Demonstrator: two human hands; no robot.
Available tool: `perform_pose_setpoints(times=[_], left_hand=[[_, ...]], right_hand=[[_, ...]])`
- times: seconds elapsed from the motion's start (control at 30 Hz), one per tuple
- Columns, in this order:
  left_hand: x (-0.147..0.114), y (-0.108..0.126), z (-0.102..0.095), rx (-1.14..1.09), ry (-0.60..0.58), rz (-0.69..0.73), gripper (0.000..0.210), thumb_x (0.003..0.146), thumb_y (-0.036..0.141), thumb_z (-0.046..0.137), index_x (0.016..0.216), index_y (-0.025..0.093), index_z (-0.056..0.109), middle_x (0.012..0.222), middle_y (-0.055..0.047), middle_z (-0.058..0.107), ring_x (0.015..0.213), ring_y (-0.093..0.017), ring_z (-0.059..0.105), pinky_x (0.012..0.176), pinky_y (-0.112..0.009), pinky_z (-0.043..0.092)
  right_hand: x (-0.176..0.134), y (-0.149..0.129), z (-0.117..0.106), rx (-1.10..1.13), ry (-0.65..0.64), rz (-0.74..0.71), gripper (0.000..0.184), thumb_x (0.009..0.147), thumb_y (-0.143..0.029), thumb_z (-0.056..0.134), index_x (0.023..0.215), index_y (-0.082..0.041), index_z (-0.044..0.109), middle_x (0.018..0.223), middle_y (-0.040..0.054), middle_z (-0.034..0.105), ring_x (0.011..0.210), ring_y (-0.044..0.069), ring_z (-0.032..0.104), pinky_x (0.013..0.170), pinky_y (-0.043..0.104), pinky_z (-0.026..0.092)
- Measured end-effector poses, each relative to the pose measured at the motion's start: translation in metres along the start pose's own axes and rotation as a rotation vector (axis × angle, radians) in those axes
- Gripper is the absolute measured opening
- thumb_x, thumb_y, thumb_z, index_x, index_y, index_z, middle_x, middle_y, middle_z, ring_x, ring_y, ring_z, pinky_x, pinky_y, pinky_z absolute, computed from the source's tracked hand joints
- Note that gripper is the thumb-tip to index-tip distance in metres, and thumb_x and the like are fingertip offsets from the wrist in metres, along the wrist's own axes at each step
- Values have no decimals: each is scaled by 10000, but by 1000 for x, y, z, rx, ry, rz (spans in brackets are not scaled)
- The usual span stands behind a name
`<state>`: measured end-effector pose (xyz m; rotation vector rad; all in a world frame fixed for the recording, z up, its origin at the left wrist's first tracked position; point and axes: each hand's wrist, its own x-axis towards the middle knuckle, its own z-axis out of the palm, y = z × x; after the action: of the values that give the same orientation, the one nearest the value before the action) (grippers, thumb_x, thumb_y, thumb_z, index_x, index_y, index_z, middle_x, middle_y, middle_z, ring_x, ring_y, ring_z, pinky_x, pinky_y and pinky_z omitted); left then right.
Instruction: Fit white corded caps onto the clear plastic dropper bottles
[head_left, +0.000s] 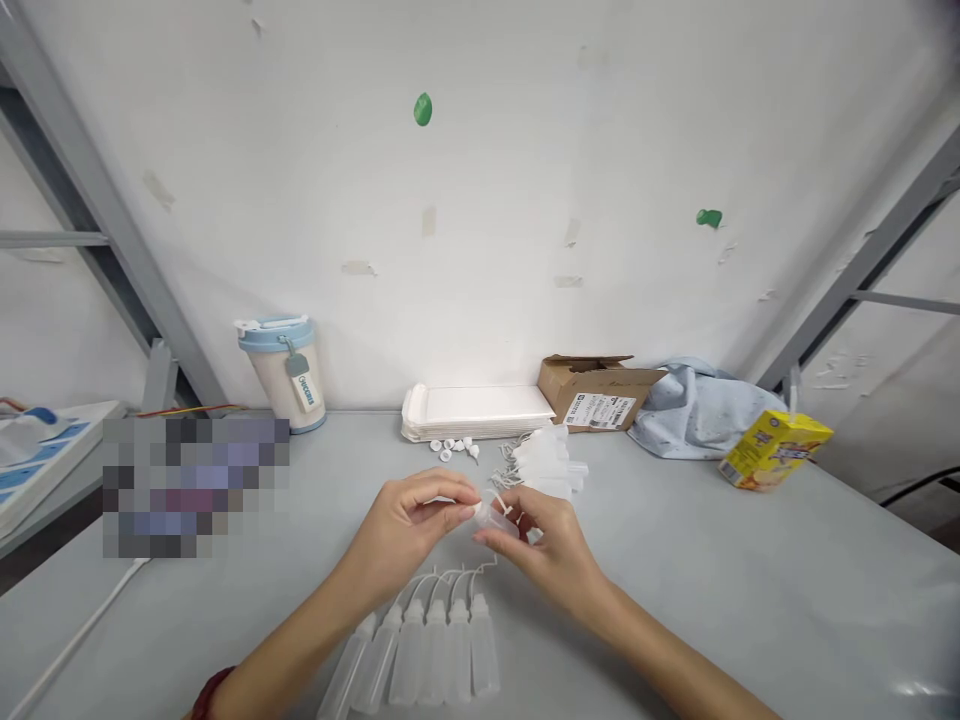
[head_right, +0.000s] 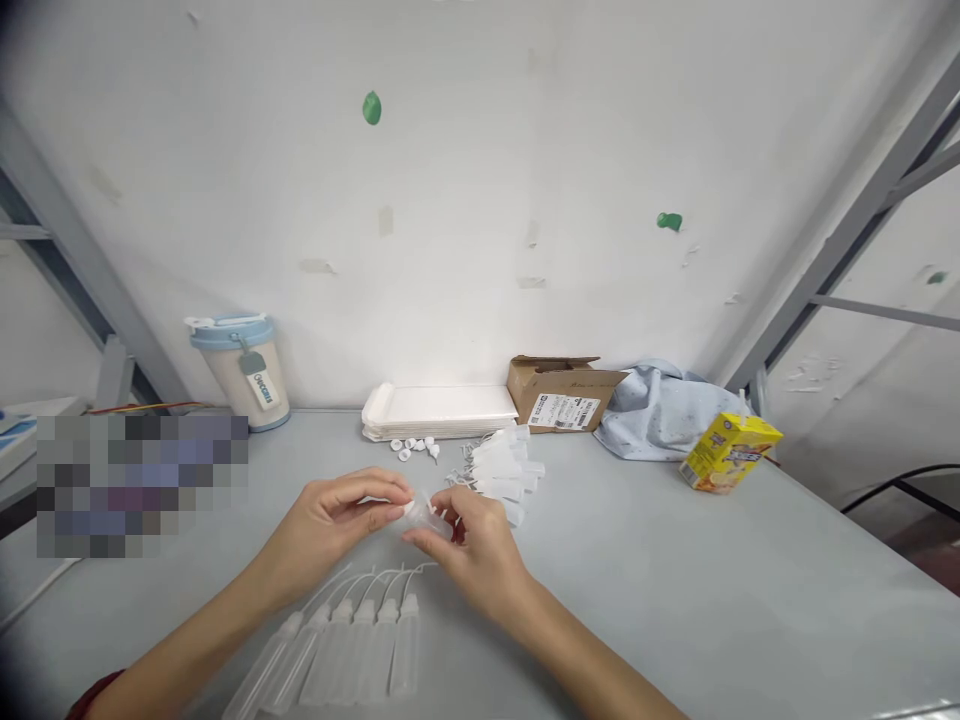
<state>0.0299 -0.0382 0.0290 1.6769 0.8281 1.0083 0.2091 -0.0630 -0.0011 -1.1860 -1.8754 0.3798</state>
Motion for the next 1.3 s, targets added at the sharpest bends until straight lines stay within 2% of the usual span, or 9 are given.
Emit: perform_pose_setpoints(times=[0.13, 0.23, 0.33, 0.43, 0.53, 0.77, 0.97, 1.1, 1.3], left_hand=[[2, 2, -3, -25, -6, -58, 111, 736, 256, 630, 795, 184, 689, 945, -43, 660, 919, -194, 595, 820, -277, 480], [3, 4, -5, 10, 14, -142, 185, 723, 294, 642, 865, 176, 667, 890, -37, 671, 872, -186, 607, 786, -267, 488], [3, 5, -4, 91, -45, -211, 233, 764, 376, 583, 799, 158, 656, 711, -17, 645, 679, -154, 603, 664, -250, 494], [1, 6, -1, 185, -90, -199, 328, 804, 432, 505, 675, 155, 623, 587, 4, 573, 574, -135, 555, 552, -224, 456], [0, 7, 1, 190, -99, -166, 311, 815, 410, 487, 694, 159, 624, 586, 6, 560, 572, -131, 537, 545, -218, 443], [-1, 8, 0, 122, -126, -109, 212, 799, 313, 525, 915, 183, 647, 790, -13, 613, 697, -138, 539, 672, -228, 461], [-1, 5, -3, 176, -151, -146, 305, 834, 371, 470, 635, 161, 564, 580, 22, 521, 576, -118, 500, 566, -213, 408], [2, 3, -5, 166, -199, -187, 347, 840, 401, 455, 610, 157, 545, 525, 25, 501, 536, -114, 479, 544, -216, 403], [1, 10, -6, 124, -209, -78, 205, 807, 313, 516, 888, 185, 654, 842, -27, 608, 750, -154, 527, 662, -238, 453]], right_hand=[[1, 0, 2, 6, -1, 40, 200, 757, -341, 642, 753, -164, 549, 631, -14, 550, 523, 92, 451, 460, 189, 389], [0, 5, 5, -86, 65, -98, 190, 787, -338, 608, 785, -164, 531, 654, 0, 558, 530, 100, 475, 453, 194, 395], [-1, 9, 7, -221, 148, -272, 163, 827, -320, 561, 836, -163, 518, 685, 27, 581, 573, 122, 529, 471, 209, 415], [-1, 11, 6, -338, 231, -416, 106, 852, -269, 523, 866, -167, 500, 726, 60, 609, 642, 150, 576, 510, 228, 446], [1, 9, 4, -408, 271, -495, 67, 862, -232, 502, 856, -167, 485, 746, 83, 623, 677, 163, 600, 523, 232, 464], [0, 9, 4, -352, 240, -448, 101, 845, -256, 538, 850, -167, 490, 735, 73, 625, 657, 159, 596, 525, 237, 466], [0, 8, 4, -403, 268, -494, 113, 826, -235, 573, 842, -162, 489, 740, 71, 615, 639, 149, 571, 499, 225, 443], [1, 4, 2, -462, 261, -549, 74, 838, -211, 548, 829, -167, 489, 728, 64, 609, 622, 141, 559, 495, 217, 432], [2, 4, -1, -411, 255, -522, 75, 839, -222, 541, 858, -178, 484, 752, 68, 614, 655, 151, 571, 518, 226, 438]])
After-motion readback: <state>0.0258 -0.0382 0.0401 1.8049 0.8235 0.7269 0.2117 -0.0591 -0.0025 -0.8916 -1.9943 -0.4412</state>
